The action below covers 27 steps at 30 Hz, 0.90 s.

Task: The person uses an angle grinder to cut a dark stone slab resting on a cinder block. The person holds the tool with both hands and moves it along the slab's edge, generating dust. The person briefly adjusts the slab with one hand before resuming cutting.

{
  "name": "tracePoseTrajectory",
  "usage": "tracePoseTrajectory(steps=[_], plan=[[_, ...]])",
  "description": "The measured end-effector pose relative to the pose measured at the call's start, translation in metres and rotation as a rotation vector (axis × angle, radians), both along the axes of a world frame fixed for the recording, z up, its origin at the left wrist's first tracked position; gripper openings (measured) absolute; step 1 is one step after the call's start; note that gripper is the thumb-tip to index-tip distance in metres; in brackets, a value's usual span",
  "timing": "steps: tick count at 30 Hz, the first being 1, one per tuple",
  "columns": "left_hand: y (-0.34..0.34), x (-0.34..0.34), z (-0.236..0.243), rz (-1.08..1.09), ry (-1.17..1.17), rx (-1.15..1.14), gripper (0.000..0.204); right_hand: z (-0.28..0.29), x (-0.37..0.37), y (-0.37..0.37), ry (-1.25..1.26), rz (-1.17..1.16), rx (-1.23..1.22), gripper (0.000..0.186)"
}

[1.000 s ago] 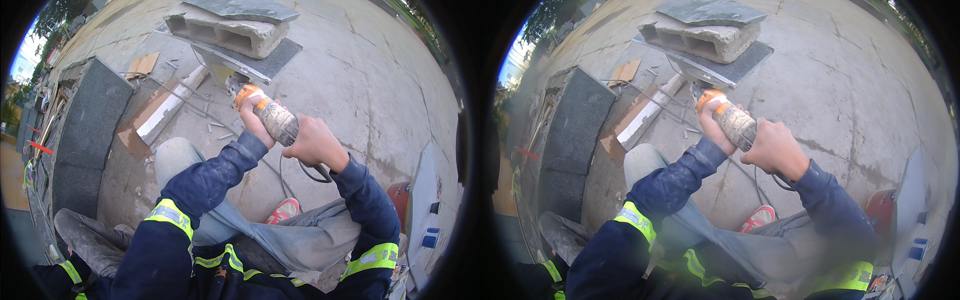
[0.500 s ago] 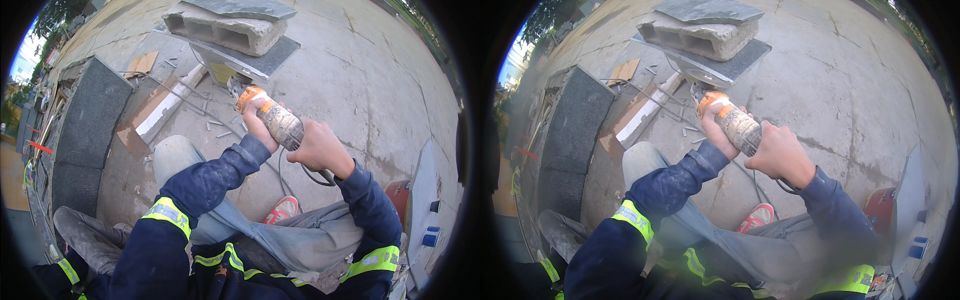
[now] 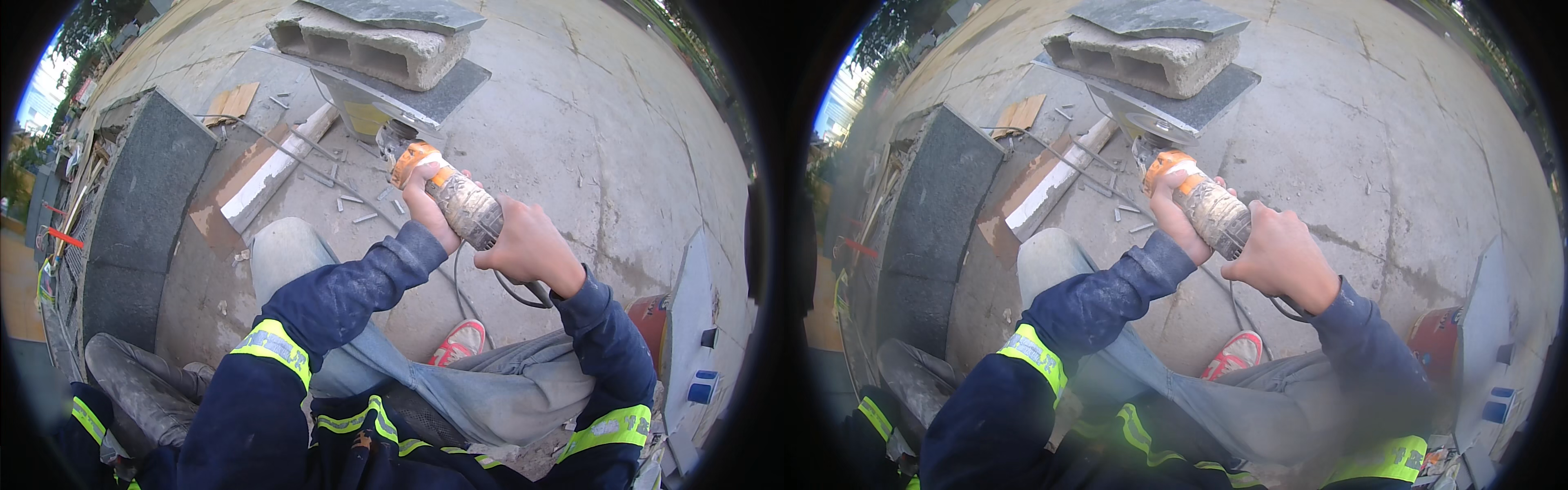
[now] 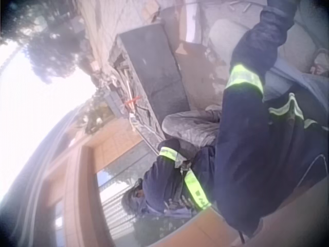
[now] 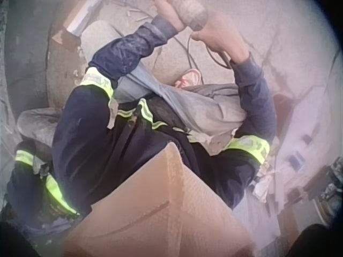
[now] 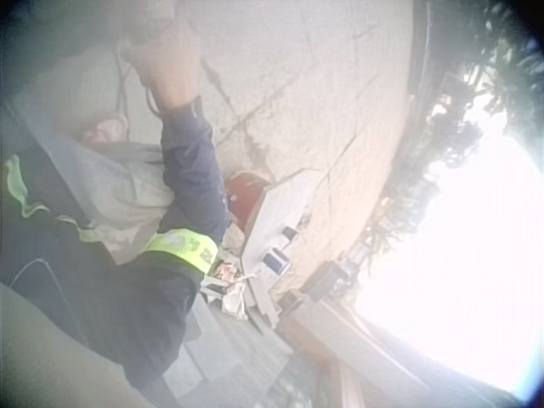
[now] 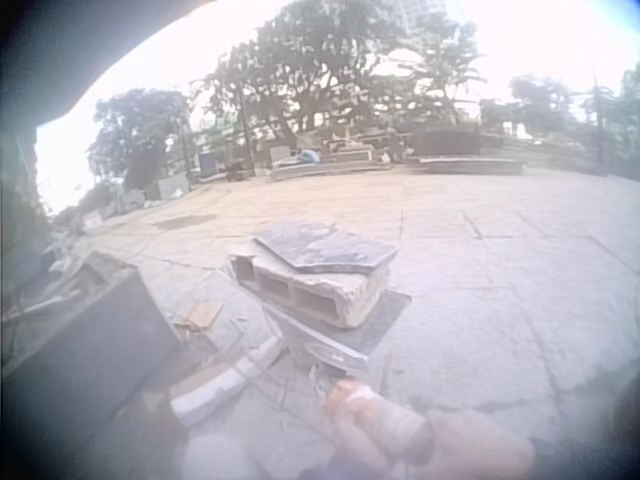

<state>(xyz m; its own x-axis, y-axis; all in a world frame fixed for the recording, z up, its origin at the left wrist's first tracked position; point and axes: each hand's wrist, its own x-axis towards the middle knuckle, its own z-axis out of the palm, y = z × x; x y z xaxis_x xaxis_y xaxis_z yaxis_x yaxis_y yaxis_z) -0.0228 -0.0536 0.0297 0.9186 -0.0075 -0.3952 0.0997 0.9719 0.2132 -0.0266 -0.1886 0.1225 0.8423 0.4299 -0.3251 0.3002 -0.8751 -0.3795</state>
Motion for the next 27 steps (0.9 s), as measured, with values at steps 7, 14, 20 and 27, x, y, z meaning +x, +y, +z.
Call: tracePoseTrajectory(steps=[7, 14, 20, 27], plan=[[-0.003, -0.001, 0.002, 0.002, 0.045, -0.017, 0.056, -0.001, -0.001, -0.002, -0.025, 0.013, -0.001, 0.051], [0.002, 0.001, 0.004, 0.006, 0.021, -0.020, 0.057, 0.004, 0.001, 0.003, -0.021, 0.013, -0.009, 0.053], [0.009, 0.007, 0.004, 0.015, 0.029, -0.015, 0.057, 0.008, 0.007, 0.012, -0.001, 0.010, -0.024, 0.053], [0.012, 0.011, 0.000, 0.034, -0.001, 0.029, 0.060, 0.006, 0.011, 0.017, -0.008, 0.018, -0.036, 0.053]])
